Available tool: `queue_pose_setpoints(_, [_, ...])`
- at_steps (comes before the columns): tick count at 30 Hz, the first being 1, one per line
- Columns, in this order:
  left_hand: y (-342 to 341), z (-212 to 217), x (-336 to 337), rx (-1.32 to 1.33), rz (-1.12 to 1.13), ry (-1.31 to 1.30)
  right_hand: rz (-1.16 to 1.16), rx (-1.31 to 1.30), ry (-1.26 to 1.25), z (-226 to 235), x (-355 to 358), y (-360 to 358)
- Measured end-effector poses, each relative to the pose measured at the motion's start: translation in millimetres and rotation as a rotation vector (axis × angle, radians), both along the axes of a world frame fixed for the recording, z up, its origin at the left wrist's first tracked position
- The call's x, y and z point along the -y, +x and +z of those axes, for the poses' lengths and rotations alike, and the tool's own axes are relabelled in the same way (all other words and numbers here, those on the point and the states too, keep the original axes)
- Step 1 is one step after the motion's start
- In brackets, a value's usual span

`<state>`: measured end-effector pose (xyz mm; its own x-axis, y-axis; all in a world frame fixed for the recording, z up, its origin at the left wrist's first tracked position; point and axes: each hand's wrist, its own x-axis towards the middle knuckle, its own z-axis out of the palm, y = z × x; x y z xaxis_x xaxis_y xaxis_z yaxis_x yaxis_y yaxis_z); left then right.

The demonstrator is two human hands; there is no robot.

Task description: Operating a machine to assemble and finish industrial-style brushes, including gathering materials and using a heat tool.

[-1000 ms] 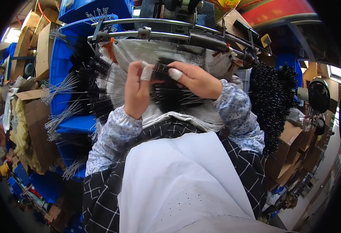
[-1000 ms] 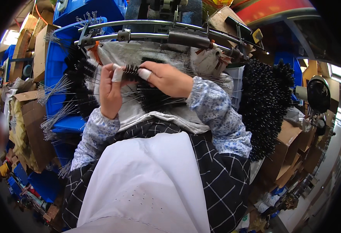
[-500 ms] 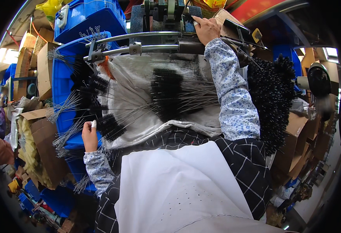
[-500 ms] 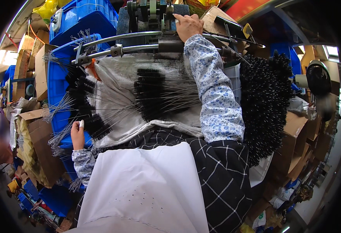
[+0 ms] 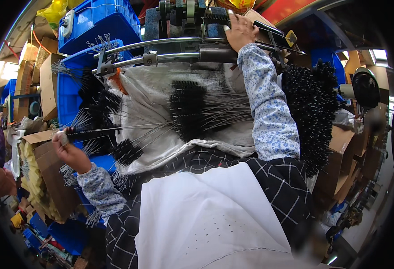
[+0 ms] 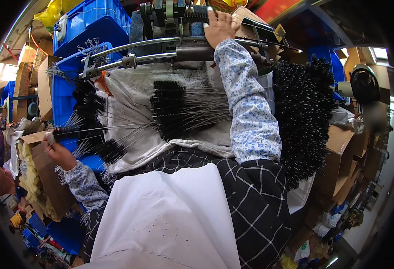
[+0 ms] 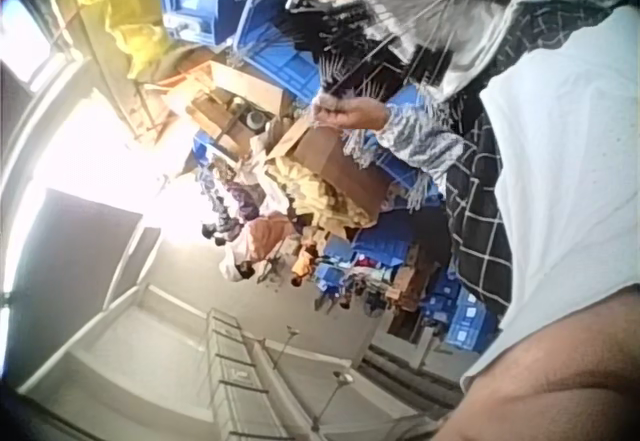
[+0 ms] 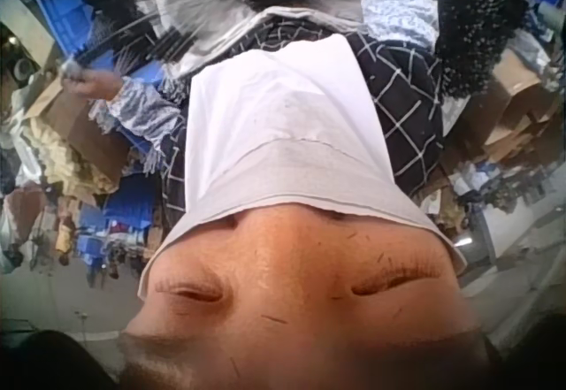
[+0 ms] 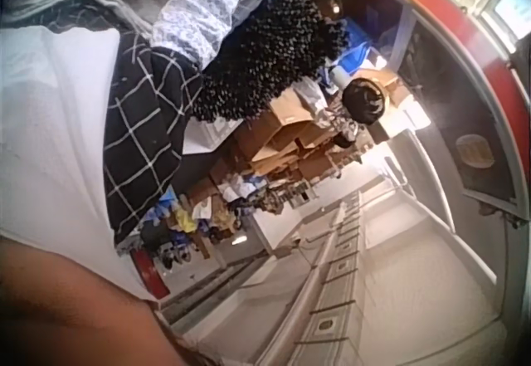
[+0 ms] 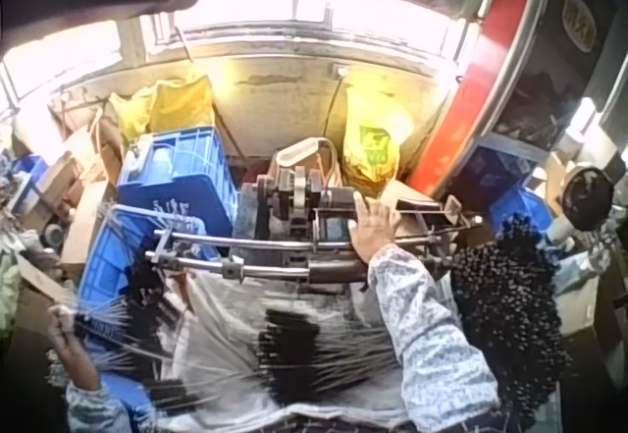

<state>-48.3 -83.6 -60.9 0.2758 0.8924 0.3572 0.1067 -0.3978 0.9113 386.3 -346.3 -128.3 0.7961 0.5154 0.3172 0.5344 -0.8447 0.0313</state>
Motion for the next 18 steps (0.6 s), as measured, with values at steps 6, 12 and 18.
queue_pose_setpoints(6, [-7.7,37.7,-22.8,-0.075,0.291,0.377,-0.059,-0.197,0.328,-4.3,10.0,-7.7])
queue_pose_setpoints(12, [-32.6,53.6,-22.8,-0.771,0.492,1.142,-0.043,-0.215,0.33,-6.5,-14.3,-16.6])
queue_pose_setpoints(18, [-51.2,49.5,-19.8,-0.779,0.577,1.13,-0.02,-0.147,0.324,-4.0,-30.0,-28.3])
